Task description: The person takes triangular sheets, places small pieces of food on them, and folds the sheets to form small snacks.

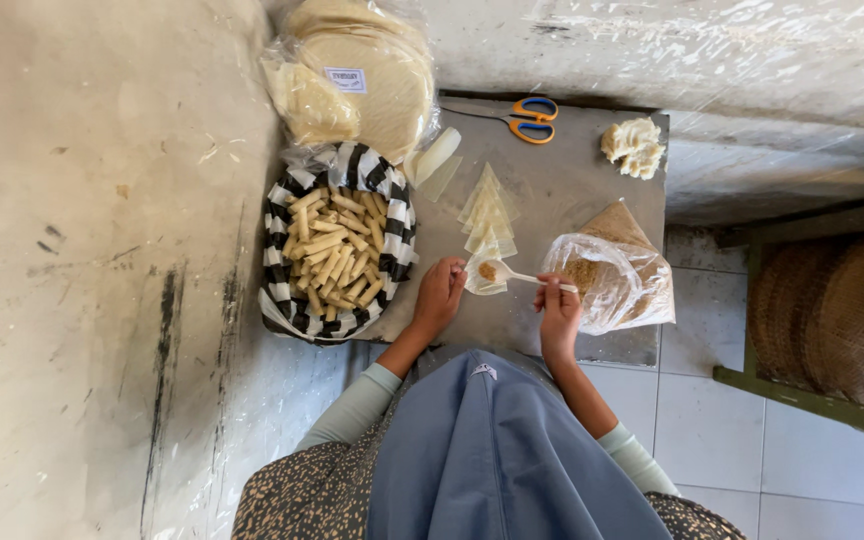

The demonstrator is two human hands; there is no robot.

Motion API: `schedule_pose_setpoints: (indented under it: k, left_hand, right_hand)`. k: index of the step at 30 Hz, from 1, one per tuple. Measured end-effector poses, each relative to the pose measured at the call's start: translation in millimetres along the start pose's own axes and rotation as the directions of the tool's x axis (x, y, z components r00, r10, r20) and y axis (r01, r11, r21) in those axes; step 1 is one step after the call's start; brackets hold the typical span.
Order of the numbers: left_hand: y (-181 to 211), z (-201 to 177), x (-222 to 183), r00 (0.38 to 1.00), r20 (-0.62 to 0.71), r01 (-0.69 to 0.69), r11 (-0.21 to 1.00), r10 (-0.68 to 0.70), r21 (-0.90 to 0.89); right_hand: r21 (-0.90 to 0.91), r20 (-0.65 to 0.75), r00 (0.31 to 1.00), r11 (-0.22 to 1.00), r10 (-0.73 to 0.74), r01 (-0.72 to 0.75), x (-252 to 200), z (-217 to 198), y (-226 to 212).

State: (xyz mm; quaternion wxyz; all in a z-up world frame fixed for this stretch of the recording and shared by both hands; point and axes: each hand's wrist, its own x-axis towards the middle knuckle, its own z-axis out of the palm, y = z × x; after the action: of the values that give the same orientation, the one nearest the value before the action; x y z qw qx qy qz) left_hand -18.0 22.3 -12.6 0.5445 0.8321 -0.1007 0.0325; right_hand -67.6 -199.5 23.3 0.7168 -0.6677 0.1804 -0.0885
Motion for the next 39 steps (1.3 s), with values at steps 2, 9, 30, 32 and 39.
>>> schedule_pose_setpoints:
  k: [2,9,30,32,39]
  left_hand:
    - [3.3,-2.4,0.1,1.000,-0.022,-0.006,1.000,0.006,0.005]
    - [7.4,-4.0,0.6,1.000,0.001,0.018,1.000,-0.018,0.013]
    - [19.4,-10.0,2.3,0.998,0.003,-0.058,0.998,0.058,-0.001]
    - [18.6,-9.1,2.5,0.998,0.006,-0.057,0.998,0.057,0.015]
    - [7.3,-8.8,20.6,0.995,-0.094,-0.010,0.992,0.021,0.123]
  right_hand:
    - [-0.203,0.101,0.991,0.974,-0.083,0.103,-2.3,6.2,-0.5]
    - [-0.407,0.598,0.672,0.556,-0.437,0.725,-13.7,-4.4,-14.8]
    - [-0.320,-0.348,0.923,0.946,-0.164,0.048,18.9,-96.8,9.9]
    - [-0.311,-0.324,0.921,0.944,-0.218,0.114,14.5,-95.9,-0.3]
    - [-0.548,-0.468,0.684,0.791,-0.559,0.272,0.8,-84.7,-15.1]
